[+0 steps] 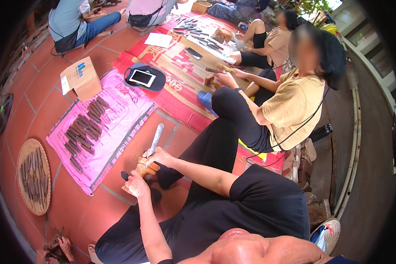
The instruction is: The person is sitting on the floor and carving a piece of wood using a knife. They hold the wood with their left hand and carefully shape it with the knife in their right hand.
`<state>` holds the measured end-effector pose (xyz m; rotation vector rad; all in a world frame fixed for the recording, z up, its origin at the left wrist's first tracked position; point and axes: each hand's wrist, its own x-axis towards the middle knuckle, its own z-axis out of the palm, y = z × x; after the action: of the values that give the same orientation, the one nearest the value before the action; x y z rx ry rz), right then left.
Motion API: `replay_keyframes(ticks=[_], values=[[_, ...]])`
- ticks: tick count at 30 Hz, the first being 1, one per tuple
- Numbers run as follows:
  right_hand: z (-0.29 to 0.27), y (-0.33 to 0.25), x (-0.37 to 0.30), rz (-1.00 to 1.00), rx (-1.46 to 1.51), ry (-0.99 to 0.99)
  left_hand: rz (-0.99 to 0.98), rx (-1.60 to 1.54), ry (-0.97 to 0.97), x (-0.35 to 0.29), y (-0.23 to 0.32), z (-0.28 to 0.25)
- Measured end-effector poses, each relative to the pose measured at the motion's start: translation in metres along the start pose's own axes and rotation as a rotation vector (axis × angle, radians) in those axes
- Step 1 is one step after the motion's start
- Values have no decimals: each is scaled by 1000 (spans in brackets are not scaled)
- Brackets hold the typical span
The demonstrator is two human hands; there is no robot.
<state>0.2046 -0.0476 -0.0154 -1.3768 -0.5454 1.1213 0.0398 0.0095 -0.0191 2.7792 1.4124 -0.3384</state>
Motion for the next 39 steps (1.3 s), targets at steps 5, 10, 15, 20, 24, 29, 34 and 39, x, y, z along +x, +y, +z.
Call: replay_keyframes(ticks=[5, 10, 15, 20, 24, 29, 34, 39], values=[[-4, 4, -1, 61, -142, 14, 15, 26, 2, -3, 1, -7], [1, -21, -6, 225, 63, 60, 5, 15, -9, -4, -2, -10], [-6, 0, -3, 2, -291, -38, 4, 16, -15, -2, 1, -8], [-11, -13, 2, 266, -3, 46, 4, 26, -7, -2, -1, -10], [-9, -2, 1, 28, -219, -56, 28, 3, -14, -1, 0, -13], [-8, -8, -1, 152, -263, -28, 11, 10, 30, -1, -1, -5], [-14, -12, 2, 210, -153, -49, -6, -5, 8, -3, -1, -15], [-12, 3, 1, 95, -303, -71, 2, -15, 7, 0, 0, -6]])
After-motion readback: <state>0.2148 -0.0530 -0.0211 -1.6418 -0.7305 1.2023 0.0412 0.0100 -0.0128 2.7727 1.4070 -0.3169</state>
